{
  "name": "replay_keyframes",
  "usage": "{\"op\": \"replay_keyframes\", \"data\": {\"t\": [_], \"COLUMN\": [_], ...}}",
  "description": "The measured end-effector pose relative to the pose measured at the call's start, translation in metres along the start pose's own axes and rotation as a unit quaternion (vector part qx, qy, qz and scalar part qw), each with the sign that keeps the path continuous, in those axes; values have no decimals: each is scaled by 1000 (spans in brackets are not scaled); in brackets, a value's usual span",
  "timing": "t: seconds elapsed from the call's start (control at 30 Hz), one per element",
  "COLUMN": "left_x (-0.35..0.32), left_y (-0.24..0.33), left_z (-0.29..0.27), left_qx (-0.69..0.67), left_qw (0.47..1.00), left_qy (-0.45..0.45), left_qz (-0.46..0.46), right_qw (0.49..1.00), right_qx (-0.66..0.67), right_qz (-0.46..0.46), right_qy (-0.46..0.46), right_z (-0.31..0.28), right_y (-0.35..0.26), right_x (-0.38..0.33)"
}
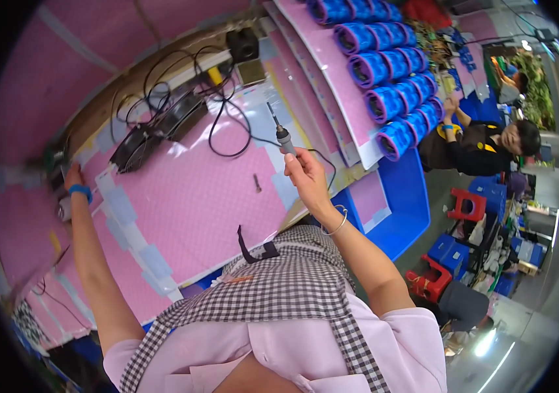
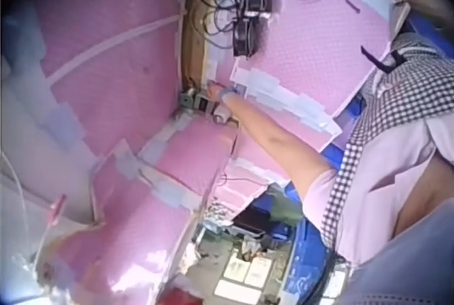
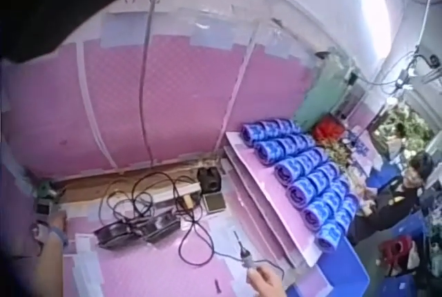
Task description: Soldering wires onto cooling fan components at a factory workstation.
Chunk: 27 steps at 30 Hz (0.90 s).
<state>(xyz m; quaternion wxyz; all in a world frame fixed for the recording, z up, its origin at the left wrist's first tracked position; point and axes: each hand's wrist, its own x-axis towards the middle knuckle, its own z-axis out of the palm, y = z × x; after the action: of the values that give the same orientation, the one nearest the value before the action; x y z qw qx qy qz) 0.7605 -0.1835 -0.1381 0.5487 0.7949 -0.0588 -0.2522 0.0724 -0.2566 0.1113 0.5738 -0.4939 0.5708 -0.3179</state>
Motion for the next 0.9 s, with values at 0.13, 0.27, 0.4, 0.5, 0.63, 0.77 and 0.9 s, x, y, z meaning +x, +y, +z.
{"op": "replay_keyframes", "data": {"t": [0.13, 0.27, 0.4, 0.5, 0.63, 0.77, 0.9], "left_x": [-5, -33, -63, -97, -169, -213, -246], "left_y": [10, 20, 25, 28, 45, 48, 38], "left_z": [-5, 12, 0, -9, 12, 18, -27], "left_qx": [55, 7, 43, 19, -20, -26, -3], "left_qw": [995, 999, 998, 999, 999, 999, 1000], "left_qy": [-1, 29, 36, 23, -25, -32, -9], "left_qz": [-78, -36, -31, -38, -28, -18, -24], "right_qw": [1000, 1000, 997, 998, 970, 906, 889], "right_qx": [15, -9, -2, -17, -220, -352, -420], "right_qz": [-2, 5, 78, 67, -36, -105, -42], "right_qy": [17, 10, -6, 0, 97, 209, 179], "right_z": [-7, -13, -9, 8, 23, 32, 74], "right_y": [-3, 15, 37, 52, 93, 118, 99], "right_x": [1, 15, 66, 118, 161, 186, 163]}}
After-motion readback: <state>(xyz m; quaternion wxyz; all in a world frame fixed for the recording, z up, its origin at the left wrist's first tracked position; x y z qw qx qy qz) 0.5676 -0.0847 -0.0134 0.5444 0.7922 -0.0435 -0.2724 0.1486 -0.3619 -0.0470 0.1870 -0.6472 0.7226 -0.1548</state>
